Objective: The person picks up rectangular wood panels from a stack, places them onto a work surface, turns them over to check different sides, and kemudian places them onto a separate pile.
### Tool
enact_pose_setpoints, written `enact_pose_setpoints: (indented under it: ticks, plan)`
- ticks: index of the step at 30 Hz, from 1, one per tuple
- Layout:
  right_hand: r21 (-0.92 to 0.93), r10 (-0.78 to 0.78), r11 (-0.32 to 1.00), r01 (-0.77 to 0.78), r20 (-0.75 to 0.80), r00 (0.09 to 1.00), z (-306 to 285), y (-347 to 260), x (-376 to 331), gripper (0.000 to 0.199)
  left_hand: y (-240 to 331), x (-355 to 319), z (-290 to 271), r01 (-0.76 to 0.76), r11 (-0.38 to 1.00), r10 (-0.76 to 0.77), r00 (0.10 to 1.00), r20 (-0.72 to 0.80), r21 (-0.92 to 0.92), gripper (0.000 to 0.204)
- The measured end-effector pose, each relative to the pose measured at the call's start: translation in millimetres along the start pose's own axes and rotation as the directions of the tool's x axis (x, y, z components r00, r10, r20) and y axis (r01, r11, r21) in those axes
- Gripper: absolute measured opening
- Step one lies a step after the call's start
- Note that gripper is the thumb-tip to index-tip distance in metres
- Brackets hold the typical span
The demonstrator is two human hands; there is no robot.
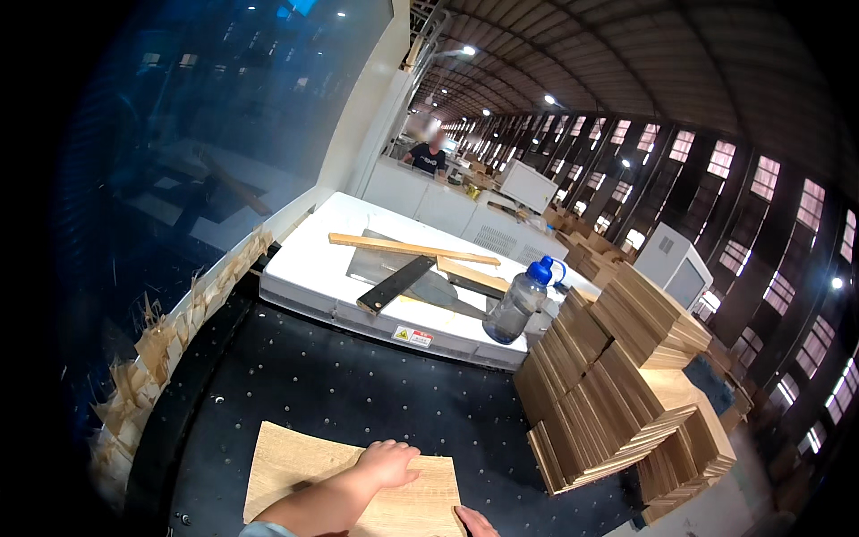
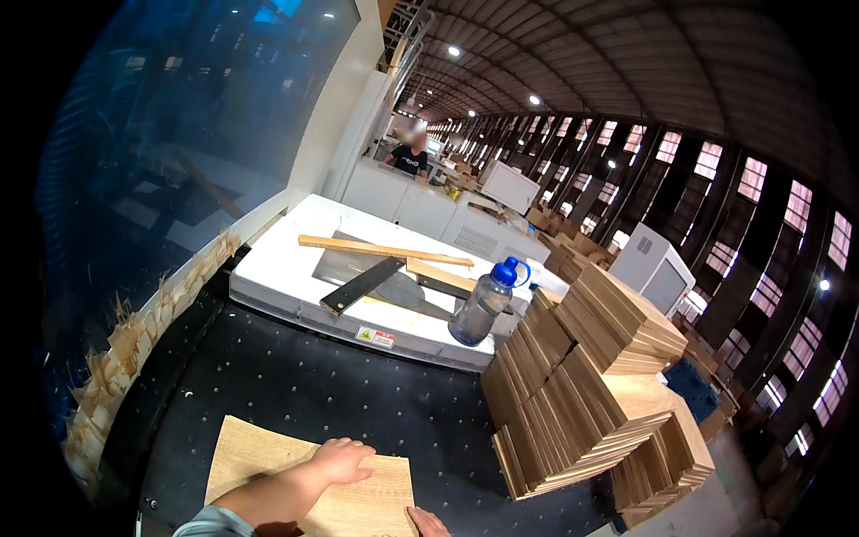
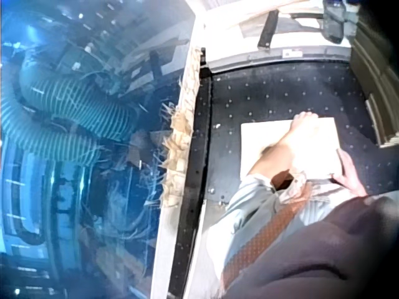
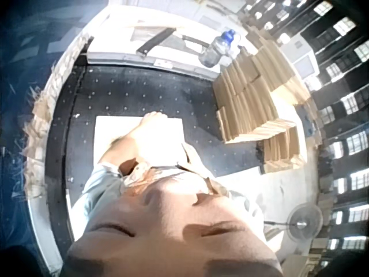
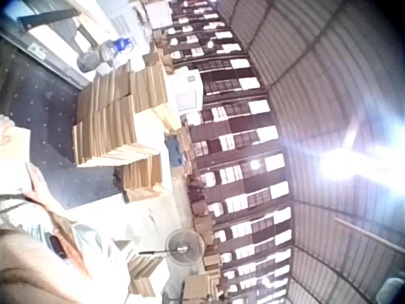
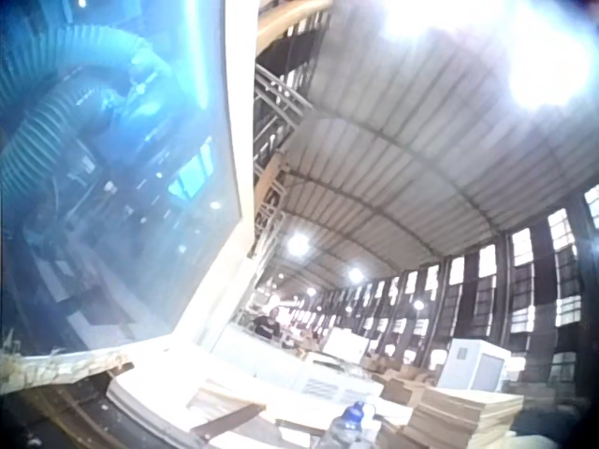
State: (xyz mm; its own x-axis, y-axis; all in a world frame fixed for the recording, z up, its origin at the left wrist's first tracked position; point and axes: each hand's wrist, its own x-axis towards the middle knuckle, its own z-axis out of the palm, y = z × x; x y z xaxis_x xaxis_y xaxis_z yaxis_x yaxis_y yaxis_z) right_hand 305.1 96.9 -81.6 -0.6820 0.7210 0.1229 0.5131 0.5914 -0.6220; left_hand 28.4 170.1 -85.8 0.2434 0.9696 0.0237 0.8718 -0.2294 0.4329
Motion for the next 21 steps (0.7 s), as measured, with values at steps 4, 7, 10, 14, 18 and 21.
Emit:
enact_pose_setpoints:
  ticks: [4,7,10,14,18,21]
  plan:
    - [-0.254,-0.019,0.966,0.041,0.089,0.996,13,18,-13,0.085,2,1,-4,0.003,1.0,-0.003,1.0,0.005,-0.008,0.051]
    - [-0.296,0.031,0.955,-0.009,0.067,0.997,30,33,-20,0.082,1,1,0,-0.007,1.0,0.006,1.0,-0.01,-0.019,0.051]
    - [-0.301,-0.046,0.953,0.045,0.003,0.999,30,26,-19,0.079,-2,1,0,-0.013,1.0,0.012,0.999,-0.041,-0.024,0.05]
    - [-0.332,0.017,0.943,-0.003,0.039,0.999,36,37,-23,0.068,2,1,0,-0.021,0.999,0.019,0.998,-0.059,-0.037,0.049]
    - [-0.306,-0.03,0.951,0.029,0.0,1.0,25,12,-20,0.057,1,-2,1,-0.019,0.999,0.017,0.996,-0.085,-0.026,0.048]
    - [-0.352,-0.071,0.934,0.065,-0.003,0.997,28,17,-24,0.059,0,0,6,-0.035,0.999,0.033,0.995,-0.098,-0.022,0.048]
